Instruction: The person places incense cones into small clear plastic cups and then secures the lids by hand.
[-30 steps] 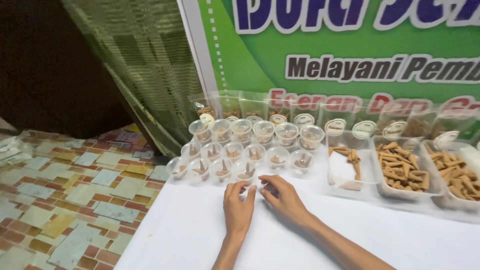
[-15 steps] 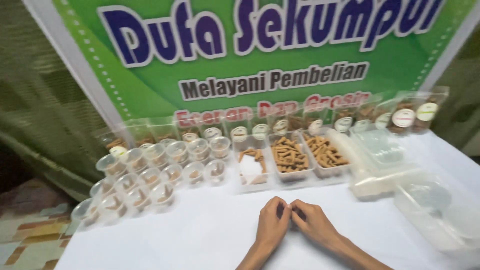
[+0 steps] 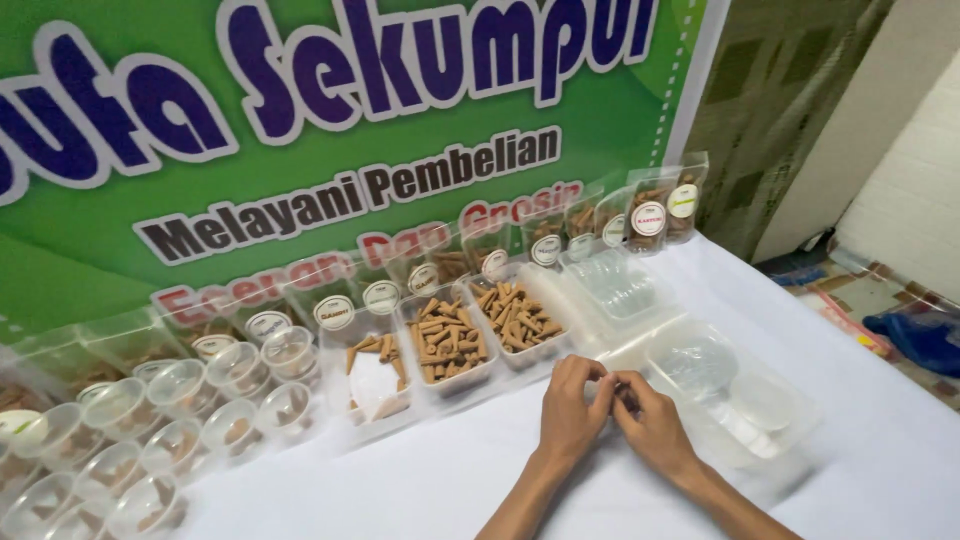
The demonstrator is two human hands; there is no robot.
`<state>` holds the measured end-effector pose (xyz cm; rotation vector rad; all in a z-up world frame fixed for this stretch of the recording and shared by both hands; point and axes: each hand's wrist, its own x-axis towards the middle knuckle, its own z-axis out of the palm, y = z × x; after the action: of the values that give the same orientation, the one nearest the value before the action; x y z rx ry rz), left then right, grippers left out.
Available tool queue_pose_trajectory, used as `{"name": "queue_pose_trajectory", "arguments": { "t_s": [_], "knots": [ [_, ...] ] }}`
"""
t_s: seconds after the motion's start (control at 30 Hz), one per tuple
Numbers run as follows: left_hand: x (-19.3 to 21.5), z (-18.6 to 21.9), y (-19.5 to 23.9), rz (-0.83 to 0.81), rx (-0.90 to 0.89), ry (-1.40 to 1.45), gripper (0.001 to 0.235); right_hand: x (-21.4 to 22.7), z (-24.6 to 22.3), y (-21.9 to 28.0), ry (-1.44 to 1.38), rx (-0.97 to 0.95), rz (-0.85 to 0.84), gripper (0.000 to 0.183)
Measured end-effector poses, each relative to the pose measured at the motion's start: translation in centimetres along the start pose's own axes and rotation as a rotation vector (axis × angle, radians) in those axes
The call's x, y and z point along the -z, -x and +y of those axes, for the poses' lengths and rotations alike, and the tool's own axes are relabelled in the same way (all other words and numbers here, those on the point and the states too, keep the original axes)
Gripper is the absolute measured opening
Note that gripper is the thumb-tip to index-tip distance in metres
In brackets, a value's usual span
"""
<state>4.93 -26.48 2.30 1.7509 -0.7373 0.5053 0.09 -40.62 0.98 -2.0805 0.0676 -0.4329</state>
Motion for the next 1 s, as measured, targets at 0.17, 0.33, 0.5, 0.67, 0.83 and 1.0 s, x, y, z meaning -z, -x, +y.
{"name": "queue_pose_trajectory", "arguments": {
  "t_s": [0.17, 0.33, 0.5, 0.67, 0.83, 1.0],
  "knots": [
    [0.0, -1.2, 0.3, 0.028, 0.024, -0.091, 0.021, 0.1, -1.5, 0.0, -0.034, -0.051, -0.097, 0.039],
    [0.3, -1.8, 0.0, -0.083, 0.179, -0.022, 0.047, 0.0, -1.3, -0.7, -0.022, -0.131, -0.149, 0.063],
    [0.5, -1.4, 0.1, -0.182, 0.261, -0.037, 0.054, -0.1, -0.7, -0.5, 0.008, -0.109, -0.185, 0.07],
    [0.5, -1.5, 0.0, -0.183, 0.255, -0.028, 0.052, 0.0, -0.8, -0.8, 0.009, -0.131, -0.196, 0.072],
    [0.5, -1.7, 0.1, -0.158, 0.235, -0.012, 0.05, 0.0, -1.0, -0.8, 0.006, -0.136, -0.196, 0.072],
    [0.6, -1.6, 0.1, -0.154, 0.248, 0.013, 0.049, 0.0, -1.1, -0.7, 0.003, -0.156, -0.197, 0.072]
  ]
}}
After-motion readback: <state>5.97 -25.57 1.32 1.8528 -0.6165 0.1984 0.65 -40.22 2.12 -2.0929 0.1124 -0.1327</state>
